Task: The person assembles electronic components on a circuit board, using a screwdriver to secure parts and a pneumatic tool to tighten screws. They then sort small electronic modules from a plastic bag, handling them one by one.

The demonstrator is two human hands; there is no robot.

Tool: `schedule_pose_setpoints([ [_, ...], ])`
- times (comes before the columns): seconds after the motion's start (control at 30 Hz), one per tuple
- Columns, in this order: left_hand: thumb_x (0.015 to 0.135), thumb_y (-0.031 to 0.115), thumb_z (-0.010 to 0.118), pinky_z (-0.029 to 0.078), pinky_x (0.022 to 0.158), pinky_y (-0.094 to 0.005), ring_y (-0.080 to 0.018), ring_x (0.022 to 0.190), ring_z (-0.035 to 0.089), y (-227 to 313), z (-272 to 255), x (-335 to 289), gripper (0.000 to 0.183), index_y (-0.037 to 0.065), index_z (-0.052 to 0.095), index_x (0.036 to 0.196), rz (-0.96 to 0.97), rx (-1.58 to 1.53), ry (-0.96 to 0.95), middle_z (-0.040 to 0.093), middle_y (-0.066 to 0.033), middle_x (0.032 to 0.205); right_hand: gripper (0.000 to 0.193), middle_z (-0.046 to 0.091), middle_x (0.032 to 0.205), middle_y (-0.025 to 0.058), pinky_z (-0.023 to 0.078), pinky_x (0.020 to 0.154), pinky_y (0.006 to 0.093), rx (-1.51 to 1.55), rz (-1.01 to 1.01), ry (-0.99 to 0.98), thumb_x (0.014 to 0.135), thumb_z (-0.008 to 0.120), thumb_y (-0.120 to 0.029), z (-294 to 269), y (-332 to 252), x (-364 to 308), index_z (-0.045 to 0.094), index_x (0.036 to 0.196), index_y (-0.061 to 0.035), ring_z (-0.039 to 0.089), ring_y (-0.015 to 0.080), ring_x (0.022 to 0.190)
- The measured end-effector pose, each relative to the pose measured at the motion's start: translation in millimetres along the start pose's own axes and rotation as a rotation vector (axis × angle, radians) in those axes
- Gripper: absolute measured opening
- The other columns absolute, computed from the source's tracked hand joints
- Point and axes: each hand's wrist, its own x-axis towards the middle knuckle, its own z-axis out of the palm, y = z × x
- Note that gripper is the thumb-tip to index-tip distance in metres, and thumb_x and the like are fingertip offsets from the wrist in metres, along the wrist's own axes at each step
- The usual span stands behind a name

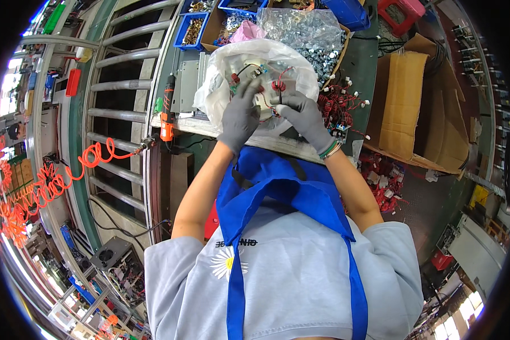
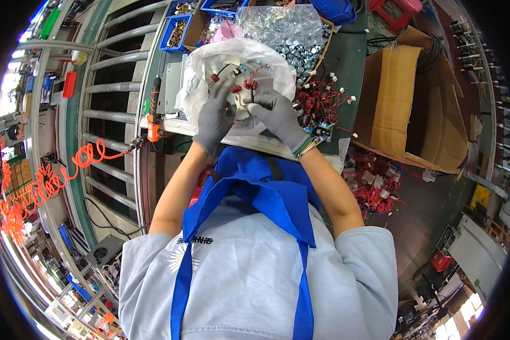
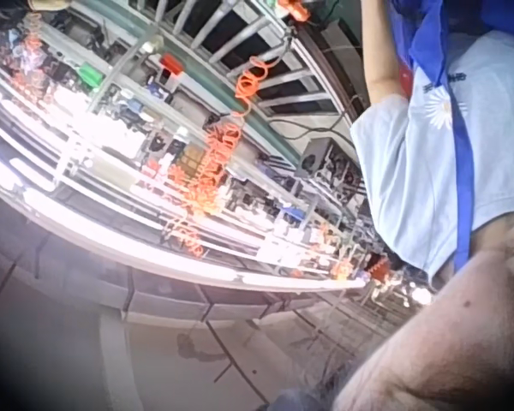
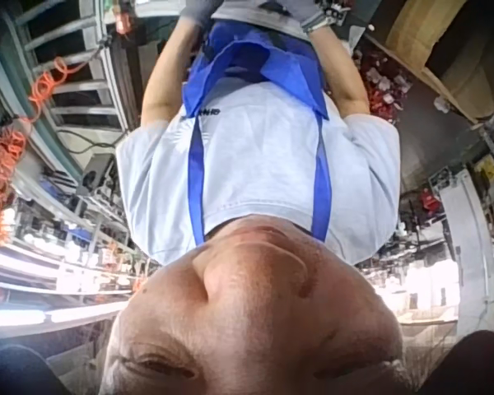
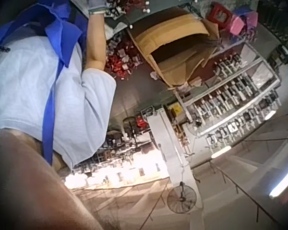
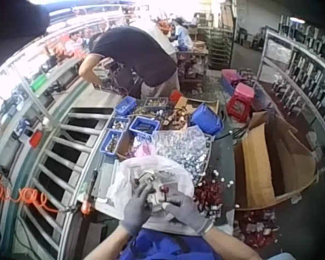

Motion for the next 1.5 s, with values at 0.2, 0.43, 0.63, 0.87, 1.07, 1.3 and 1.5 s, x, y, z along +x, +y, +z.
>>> schedule_pose_setpoints([
  [0.2, 0.081, 0.012, 0.064, 0.051, 0.073, -0.0465, -0.036, 0.089, 0.064, -39.7, 21.2, 9.9, 0.014, 0.007, 0.064, 0.094, 0.061, 0.171, -0.154, 0.063, -0.0109, 0.101, 0.024, 0.058, 0.106, 0.0032, 0.046, 0.075, 0.0214, -0.027, -0.384, 0.185, 0.084, 0.066, -0.003, -6.1, -73.6, -22.2, 0.071, 0.108, -0.002, 0.057, 0.0092, 0.09],
  [0.43, 0.099, 0.032, 0.058, 0.05, 0.068, -0.0257, -0.009, 0.083, 0.063, -48.2, -22.1, -4.0, 0.033, 0.004, 0.067, 0.113, -0.385, -0.74, 0.306, 0.067, -0.0024, 0.092, 0.026, 0.068, 0.09, 0.004, 0.046, 0.061, 0.0182, 0.144, -0.106, 0.604, 0.095, 0.058, -0.013, -57.9, -99.4, -58.5, 0.067, 0.115, 0.001, 0.058, 0.0043, 0.075],
  [0.63, 0.1, 0.03, 0.055, 0.053, 0.072, -0.0257, -0.0125, 0.086, 0.066, -36.4, -45.0, -0.8, 0.037, 0.0, 0.063, 0.12, -0.286, -0.777, 0.183, 0.069, -0.0086, 0.107, 0.039, 0.066, 0.103, 0.0098, 0.053, 0.07, 0.0288, -0.71, 0.109, 0.452, 0.09, 0.065, -0.023, -77.5, 3.2, -59.7, 0.061, 0.123, -0.0034, 0.064, 0.0178, 0.083],
  [0.87, 0.082, 0.009, 0.06, 0.051, 0.077, -0.0422, -0.0344, 0.091, 0.063, 5.7, -6.5, -15.8, 0.026, 0.01, 0.066, 0.107, 0.15, 0.069, -0.242, 0.064, -0.0126, 0.098, 0.047, 0.06, 0.108, 0.0135, 0.053, 0.081, 0.0347, -0.292, -0.025, -0.002, 0.085, 0.071, -0.027, -3.1, -29.8, -46.5, 0.058, 0.127, -0.008, 0.064, 0.027, 0.092],
  [1.07, 0.077, 0.007, 0.067, 0.052, 0.073, -0.0427, -0.0337, 0.088, 0.065, 17.9, 24.3, -35.7, 0.035, 0.009, 0.062, 0.112, 0.13, 0.064, -0.166, 0.064, -0.0111, 0.104, 0.045, 0.067, 0.097, 0.01, 0.052, 0.077, 0.0306, -0.39, -0.072, -0.038, 0.086, 0.068, -0.02, 1.6, -14.1, -42.0, 0.06, 0.128, -0.0051, 0.064, 0.0164, 0.087],
  [1.3, 0.087, 0.009, 0.063, 0.053, 0.066, -0.0334, -0.0212, 0.073, 0.067, -19.7, 19.9, -11.8, 0.031, 0.002, 0.062, 0.118, -0.256, -0.254, 0.112, 0.067, -0.0153, 0.101, 0.031, 0.071, 0.093, 0.0056, 0.052, 0.078, 0.0254, -0.018, 0.135, 0.057, 0.086, 0.059, -0.007, -13.0, -23.8, -37.5, 0.067, 0.116, -0.0004, 0.063, 0.0081, 0.083],
  [1.5, 0.096, 0.025, 0.059, 0.047, 0.05, -0.0255, -0.0138, 0.063, 0.066, -23.9, 36.4, 38.3, 0.031, -0.001, 0.065, 0.112, -0.722, -0.951, -0.285, 0.07, -0.0117, 0.088, 0.025, 0.07, 0.096, 0.0034, 0.051, 0.078, 0.0239, 0.152, 0.159, -0.064, 0.088, 0.06, -0.006, -3.6, -67.0, -45.5, 0.069, 0.11, 0.0015, 0.062, 0.0077, 0.085],
])
